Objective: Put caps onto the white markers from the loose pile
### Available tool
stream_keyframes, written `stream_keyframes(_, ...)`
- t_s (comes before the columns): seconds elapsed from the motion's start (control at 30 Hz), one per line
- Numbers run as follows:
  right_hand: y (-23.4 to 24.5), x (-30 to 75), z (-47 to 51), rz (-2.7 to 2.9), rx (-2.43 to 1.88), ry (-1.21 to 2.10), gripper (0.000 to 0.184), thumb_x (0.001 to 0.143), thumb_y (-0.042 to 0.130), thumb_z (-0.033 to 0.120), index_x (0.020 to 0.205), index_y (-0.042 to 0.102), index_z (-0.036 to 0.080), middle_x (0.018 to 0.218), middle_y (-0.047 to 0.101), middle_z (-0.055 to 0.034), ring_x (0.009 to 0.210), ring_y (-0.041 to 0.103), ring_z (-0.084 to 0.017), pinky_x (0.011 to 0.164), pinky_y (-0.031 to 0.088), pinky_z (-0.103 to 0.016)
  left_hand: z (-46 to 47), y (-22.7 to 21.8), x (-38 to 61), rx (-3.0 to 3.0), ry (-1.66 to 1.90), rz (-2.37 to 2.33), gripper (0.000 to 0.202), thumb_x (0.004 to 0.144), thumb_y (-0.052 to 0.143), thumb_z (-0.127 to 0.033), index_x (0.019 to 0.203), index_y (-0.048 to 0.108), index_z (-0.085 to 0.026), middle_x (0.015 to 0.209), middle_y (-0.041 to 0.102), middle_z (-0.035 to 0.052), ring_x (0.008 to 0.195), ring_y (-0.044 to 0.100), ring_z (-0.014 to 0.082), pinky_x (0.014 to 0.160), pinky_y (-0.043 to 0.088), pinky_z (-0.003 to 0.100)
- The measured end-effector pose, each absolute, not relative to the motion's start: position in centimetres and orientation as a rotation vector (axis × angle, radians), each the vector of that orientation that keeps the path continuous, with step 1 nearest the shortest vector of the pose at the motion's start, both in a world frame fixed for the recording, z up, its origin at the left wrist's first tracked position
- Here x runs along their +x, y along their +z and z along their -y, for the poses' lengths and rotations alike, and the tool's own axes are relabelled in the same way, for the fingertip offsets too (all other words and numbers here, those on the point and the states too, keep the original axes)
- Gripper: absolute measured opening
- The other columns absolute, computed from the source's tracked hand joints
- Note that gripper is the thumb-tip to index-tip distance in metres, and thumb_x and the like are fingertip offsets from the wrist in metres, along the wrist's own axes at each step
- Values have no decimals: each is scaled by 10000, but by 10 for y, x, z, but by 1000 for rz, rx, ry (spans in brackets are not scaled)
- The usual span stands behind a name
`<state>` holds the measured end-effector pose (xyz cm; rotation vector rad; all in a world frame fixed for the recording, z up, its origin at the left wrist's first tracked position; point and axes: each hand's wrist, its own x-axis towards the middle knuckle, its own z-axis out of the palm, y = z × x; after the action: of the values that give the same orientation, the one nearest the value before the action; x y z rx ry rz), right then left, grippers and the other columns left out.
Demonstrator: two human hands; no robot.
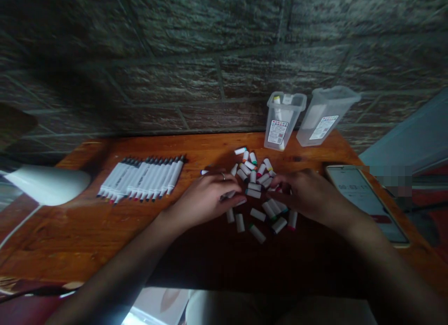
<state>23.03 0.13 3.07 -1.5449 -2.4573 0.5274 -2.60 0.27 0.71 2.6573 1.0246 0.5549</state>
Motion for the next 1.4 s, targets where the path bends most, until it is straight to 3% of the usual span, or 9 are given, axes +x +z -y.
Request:
stream_keyframes(0.17,22,225,-2,2520,-1631,506,152,866,676,404,914,754,282,801,747,1,696,668,-174,596,390,-275,-1,11,-24,2645,582,-1043,189,974,559,-311,939,703,-193,983,713,39,947,654,177,866,489,303)
stream_keyframes(0.37,18,220,-1,2541,-1508,503,120,905,635,335,897,705,237,868,741,-9,746,663,-168,635,400,-266,0,0,-20,2657,518,-974,201,984,539,-303,951,709,-202,996,714,35,946,664,170,867,495,292)
stream_keyframes(0.53,16,223,-5,2460,-1557,433,267,861,676,319,1107,648,218,919,725,-36,738,645,-181,623,406,-269,1,2,-20,2651,573,-978,190,978,546,-292,946,709,-201,995,719,41,932,666,170,860,498,289)
stream_keyframes(0.73,12,221,-7,2431,-1494,482,131,922,585,282,981,687,223,970,705,-48,820,651,-175,706,451,-260,0,6,-19,2646,594,-975,183,972,552,-279,919,705,-194,973,720,41,931,667,172,843,499,281)
stream_keyframes(0.9,15,219,-6,2421,-1482,347,169,936,576,306,892,697,196,1001,687,-74,857,645,-193,789,469,-301,-1,2,-20,2644,582,-984,171,965,560,-269,914,709,-202,970,724,40,915,665,168,842,501,281)
stream_keyframes(1.13,1,206,-6,2495,-1221,191,159,931,577,205,1018,705,167,1053,706,-99,1072,594,-248,992,431,-367,0,6,-18,2663,601,-1011,197,975,543,-279,891,699,-193,967,728,32,912,667,168,840,495,288)
stream_keyframes(1.4,-5,203,-9,2440,-1088,291,151,920,592,168,1045,677,172,1020,730,-89,1010,620,-235,958,433,-366,0,8,-18,2631,774,-1083,194,971,550,-301,932,703,-188,920,730,38,900,665,165,843,488,275)
